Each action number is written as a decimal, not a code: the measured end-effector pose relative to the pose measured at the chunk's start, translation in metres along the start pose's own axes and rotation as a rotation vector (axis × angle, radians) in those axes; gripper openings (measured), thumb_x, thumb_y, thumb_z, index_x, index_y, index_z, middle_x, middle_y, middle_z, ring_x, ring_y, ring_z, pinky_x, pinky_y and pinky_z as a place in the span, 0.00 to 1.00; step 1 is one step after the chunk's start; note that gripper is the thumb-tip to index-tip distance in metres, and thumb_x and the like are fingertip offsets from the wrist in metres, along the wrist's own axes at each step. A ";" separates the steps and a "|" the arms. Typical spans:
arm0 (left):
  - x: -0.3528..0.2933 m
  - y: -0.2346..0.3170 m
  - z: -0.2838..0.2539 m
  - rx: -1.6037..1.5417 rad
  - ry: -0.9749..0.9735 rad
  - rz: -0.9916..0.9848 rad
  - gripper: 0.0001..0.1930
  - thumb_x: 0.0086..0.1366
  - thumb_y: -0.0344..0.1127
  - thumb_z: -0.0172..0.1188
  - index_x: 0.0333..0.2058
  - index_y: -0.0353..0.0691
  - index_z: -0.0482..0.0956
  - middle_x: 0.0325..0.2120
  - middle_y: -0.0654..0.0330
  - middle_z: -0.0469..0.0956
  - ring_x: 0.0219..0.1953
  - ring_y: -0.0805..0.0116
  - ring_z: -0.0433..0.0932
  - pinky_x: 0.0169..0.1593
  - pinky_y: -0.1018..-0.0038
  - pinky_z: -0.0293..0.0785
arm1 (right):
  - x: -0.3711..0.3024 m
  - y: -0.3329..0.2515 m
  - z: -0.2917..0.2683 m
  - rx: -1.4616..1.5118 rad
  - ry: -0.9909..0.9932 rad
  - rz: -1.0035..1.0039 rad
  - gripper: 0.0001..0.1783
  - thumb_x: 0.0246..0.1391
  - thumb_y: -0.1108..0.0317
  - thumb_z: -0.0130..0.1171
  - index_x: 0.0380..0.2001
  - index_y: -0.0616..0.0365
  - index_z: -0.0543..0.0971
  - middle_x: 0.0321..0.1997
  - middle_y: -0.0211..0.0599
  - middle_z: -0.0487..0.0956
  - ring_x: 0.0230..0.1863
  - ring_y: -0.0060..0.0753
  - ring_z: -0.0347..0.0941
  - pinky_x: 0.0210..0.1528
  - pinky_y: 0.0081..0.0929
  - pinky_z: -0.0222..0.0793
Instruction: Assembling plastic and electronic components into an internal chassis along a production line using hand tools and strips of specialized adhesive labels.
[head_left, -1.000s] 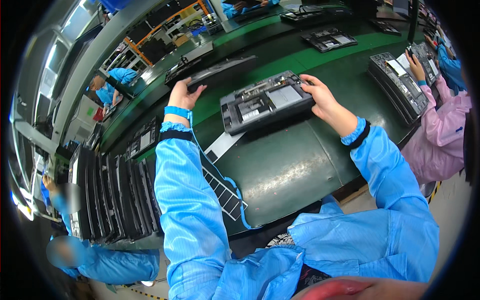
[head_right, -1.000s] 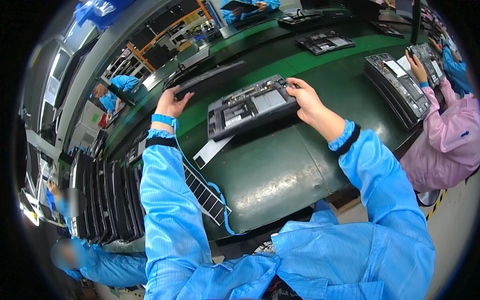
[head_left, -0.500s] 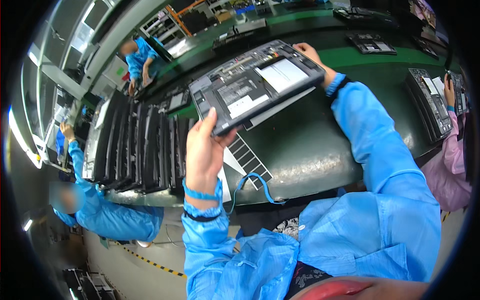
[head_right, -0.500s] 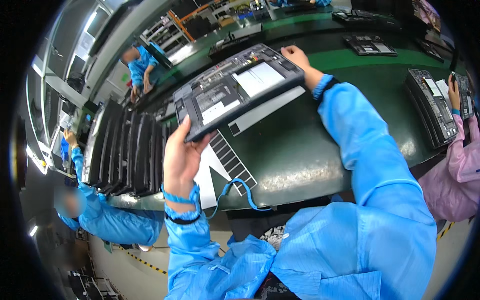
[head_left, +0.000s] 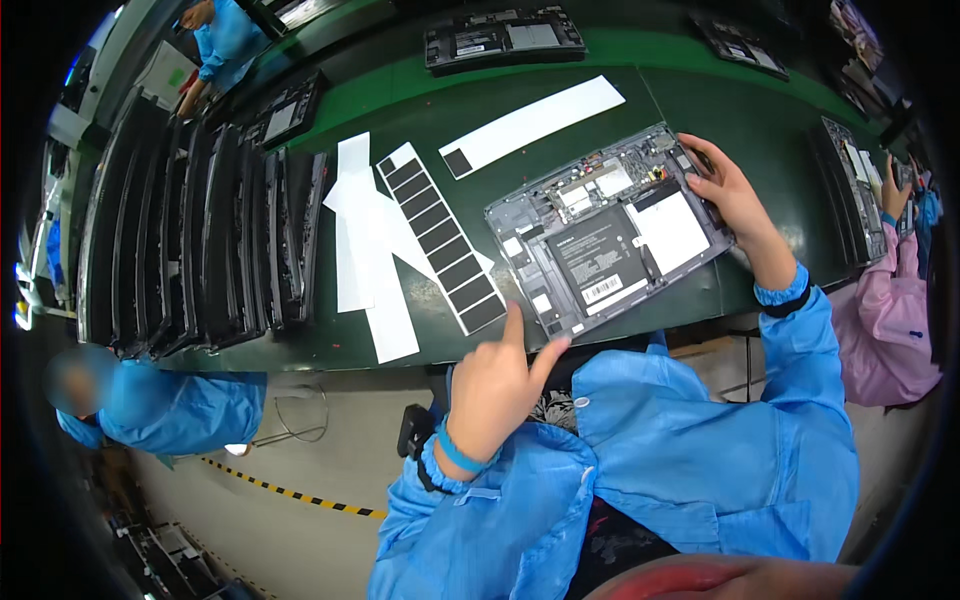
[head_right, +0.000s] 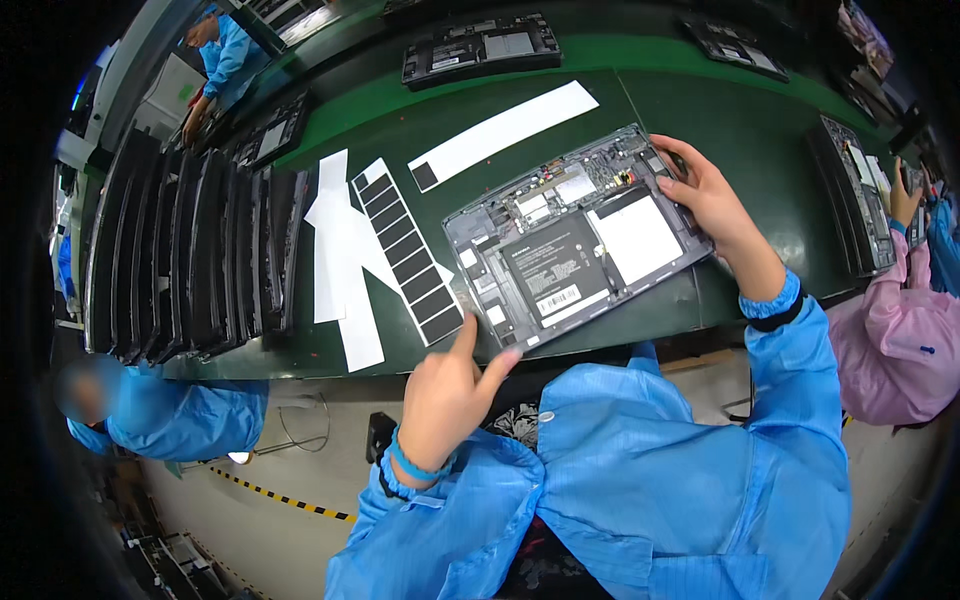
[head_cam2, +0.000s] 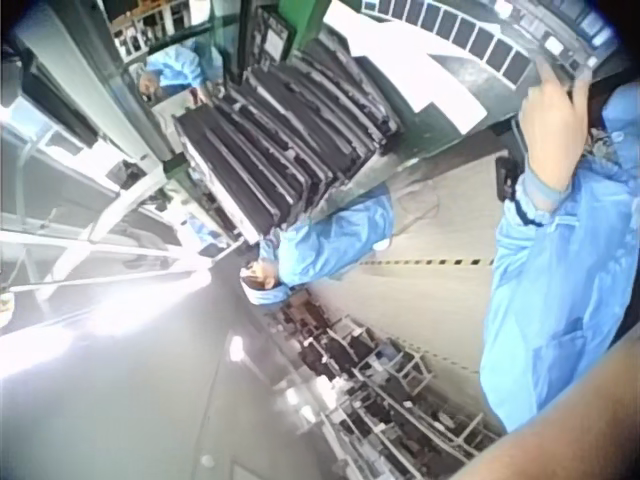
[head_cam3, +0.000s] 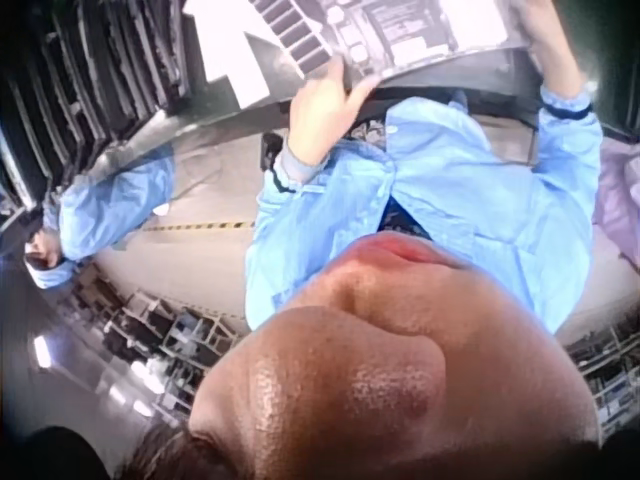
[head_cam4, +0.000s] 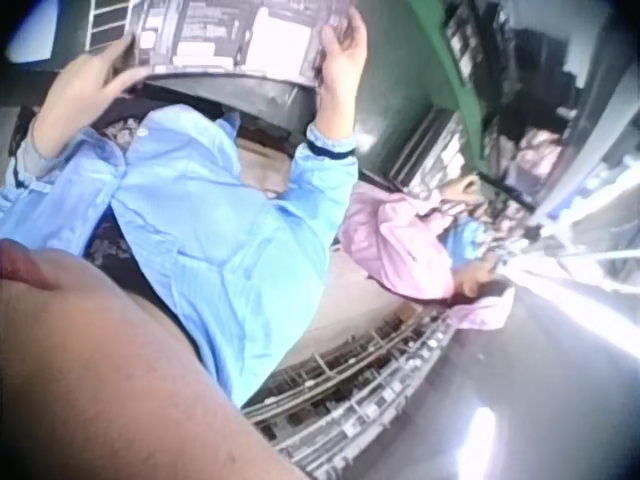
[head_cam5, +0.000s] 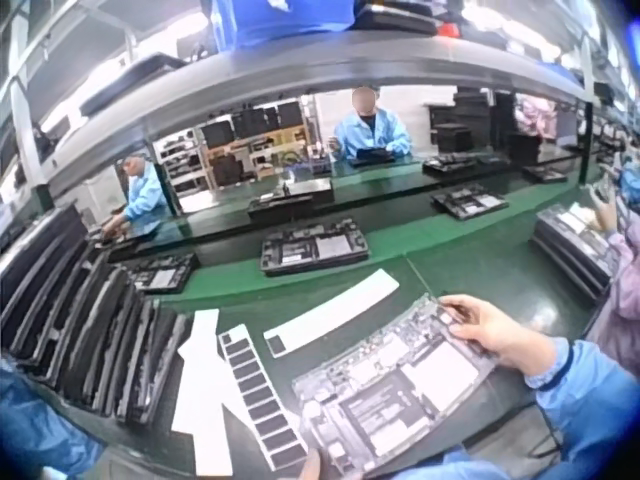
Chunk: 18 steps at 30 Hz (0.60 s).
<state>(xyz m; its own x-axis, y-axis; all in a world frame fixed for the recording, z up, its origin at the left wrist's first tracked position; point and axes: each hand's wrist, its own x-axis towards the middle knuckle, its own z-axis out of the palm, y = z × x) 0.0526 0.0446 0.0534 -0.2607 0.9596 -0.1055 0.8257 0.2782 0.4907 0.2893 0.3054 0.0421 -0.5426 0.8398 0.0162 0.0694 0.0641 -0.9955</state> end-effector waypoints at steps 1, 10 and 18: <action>-0.007 -0.002 -0.001 -0.003 0.001 -0.002 0.33 0.62 0.50 0.59 0.53 0.21 0.69 0.12 0.52 0.74 0.16 0.56 0.77 0.22 0.67 0.71 | -0.002 0.003 0.002 -0.096 0.028 -0.070 0.29 0.54 0.77 0.55 0.60 0.62 0.65 0.59 0.41 0.70 0.56 0.30 0.68 0.59 0.26 0.64; 0.054 -0.019 -0.082 -0.164 0.225 0.071 0.17 0.64 0.46 0.57 0.34 0.35 0.81 0.19 0.49 0.76 0.26 0.51 0.78 0.32 0.61 0.73 | 0.042 -0.079 0.070 -0.171 -0.139 -0.143 0.18 0.63 0.62 0.53 0.47 0.66 0.75 0.42 0.46 0.81 0.39 0.31 0.80 0.42 0.23 0.76; 0.168 -0.091 -0.036 0.071 0.259 0.282 0.27 0.65 0.55 0.51 0.52 0.38 0.75 0.56 0.48 0.70 0.59 0.47 0.67 0.60 0.60 0.63 | 0.147 -0.021 0.173 0.079 -0.226 -0.073 0.17 0.60 0.61 0.56 0.32 0.70 0.78 0.27 0.46 0.82 0.28 0.31 0.81 0.32 0.24 0.78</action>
<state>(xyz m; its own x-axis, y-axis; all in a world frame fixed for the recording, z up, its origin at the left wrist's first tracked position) -0.0840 0.1790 0.0222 -0.1290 0.9593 0.2513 0.9133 0.0162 0.4069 0.0633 0.3342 0.0490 -0.7177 0.6922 0.0758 -0.0373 0.0705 -0.9968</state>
